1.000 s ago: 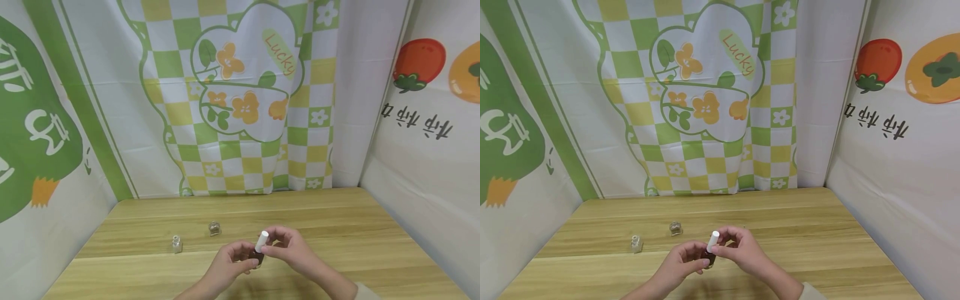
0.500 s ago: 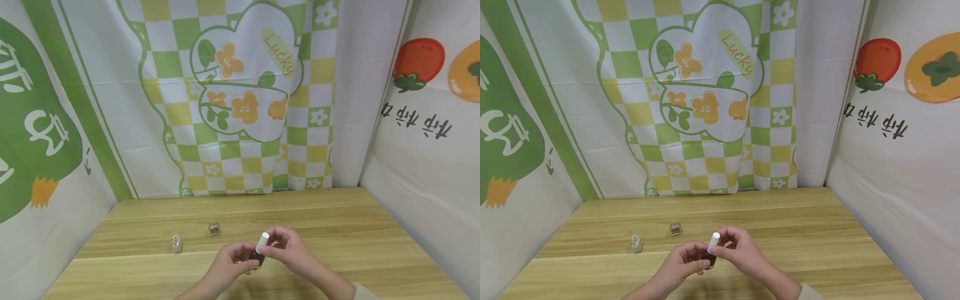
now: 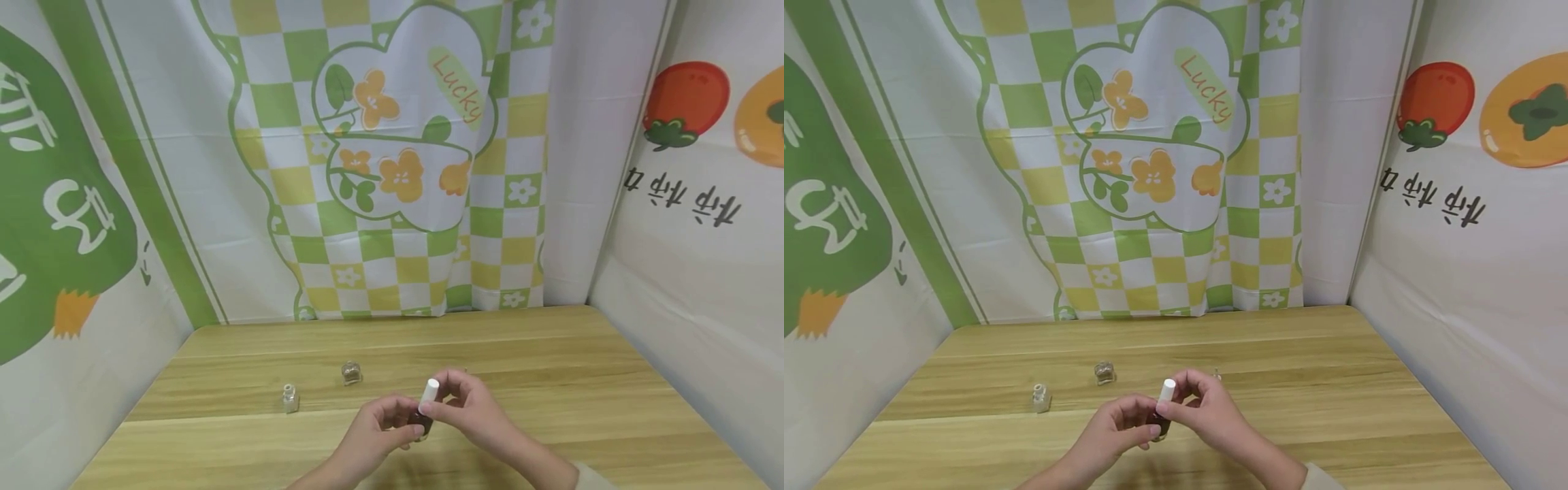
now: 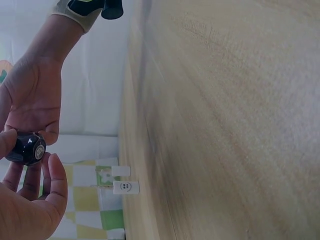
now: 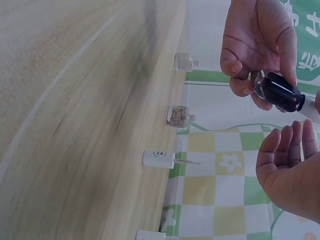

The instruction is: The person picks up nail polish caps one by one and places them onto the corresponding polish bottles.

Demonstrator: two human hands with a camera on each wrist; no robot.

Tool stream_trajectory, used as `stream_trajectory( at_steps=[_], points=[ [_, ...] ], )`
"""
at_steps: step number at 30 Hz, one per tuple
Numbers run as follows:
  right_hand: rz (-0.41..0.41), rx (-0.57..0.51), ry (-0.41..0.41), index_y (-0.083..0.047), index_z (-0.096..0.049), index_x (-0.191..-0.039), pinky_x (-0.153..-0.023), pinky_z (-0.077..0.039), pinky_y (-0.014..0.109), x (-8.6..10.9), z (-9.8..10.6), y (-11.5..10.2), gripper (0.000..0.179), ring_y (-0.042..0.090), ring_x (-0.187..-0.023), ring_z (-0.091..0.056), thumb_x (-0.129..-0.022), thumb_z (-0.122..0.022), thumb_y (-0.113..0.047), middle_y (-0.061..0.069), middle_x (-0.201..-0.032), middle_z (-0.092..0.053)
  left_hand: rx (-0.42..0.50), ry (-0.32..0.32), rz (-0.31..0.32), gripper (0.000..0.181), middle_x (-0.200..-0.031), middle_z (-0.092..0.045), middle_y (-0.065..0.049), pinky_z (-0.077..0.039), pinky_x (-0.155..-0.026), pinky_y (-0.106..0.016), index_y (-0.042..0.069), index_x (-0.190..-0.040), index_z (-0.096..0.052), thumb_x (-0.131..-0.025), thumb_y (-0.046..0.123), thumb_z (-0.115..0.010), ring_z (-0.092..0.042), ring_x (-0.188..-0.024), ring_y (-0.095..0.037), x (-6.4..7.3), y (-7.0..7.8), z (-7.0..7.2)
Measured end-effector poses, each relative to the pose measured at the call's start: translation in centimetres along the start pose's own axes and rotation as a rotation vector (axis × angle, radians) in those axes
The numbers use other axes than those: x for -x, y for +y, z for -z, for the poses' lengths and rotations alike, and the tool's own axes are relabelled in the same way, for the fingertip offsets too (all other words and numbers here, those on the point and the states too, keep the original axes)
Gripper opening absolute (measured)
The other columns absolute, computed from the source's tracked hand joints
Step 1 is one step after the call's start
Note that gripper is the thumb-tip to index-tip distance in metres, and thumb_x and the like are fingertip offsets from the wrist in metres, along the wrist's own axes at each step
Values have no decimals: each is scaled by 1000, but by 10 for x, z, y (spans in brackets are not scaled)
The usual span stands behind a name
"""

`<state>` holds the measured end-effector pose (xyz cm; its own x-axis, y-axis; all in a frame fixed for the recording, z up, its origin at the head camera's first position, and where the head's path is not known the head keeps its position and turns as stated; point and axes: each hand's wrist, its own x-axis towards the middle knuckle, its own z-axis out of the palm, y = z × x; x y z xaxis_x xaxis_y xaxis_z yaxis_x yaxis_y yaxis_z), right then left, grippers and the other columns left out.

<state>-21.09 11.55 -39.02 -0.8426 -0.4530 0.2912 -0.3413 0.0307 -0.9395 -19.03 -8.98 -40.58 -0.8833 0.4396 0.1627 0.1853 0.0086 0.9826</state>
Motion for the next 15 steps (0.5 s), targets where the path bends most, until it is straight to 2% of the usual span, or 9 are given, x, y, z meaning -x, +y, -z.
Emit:
stream_trajectory(
  at_steps=[4, 11, 15],
  points=[
    [17, 0, -12, 3, -62, -108, -74, -53, 31, -1, 3, -1, 23, 16, -87, -57, -90, -68, -10, 7, -93, -62, 0, -2, -3, 26, -102, -66, -9, -51, -71, -25, -1, -112, -64, -90, 13, -68, -61, -87, -16, -1, 0, 1],
    [103, -29, -60, 5, -63, -114, -75, -52, 30, -2, 6, -2, 26, 13, -87, -57, -91, -66, -8, 7, -93, -64, -4, -4, -9, 25, -103, -67, -10, -51, -70, -25, -1, -111, -64, -90, 13, -68, -61, -87, -15, -1, 0, 1],
    [99, -33, -74, 4, -63, -115, -75, -53, 31, -2, 7, -2, 26, 12, -88, -57, -92, -65, -8, 6, -94, -63, -3, -6, -13, 25, -105, -67, -10, -51, -71, -25, -1, -111, -64, -91, 13, -68, -62, -87, -16, -1, 0, 2]
  ],
)
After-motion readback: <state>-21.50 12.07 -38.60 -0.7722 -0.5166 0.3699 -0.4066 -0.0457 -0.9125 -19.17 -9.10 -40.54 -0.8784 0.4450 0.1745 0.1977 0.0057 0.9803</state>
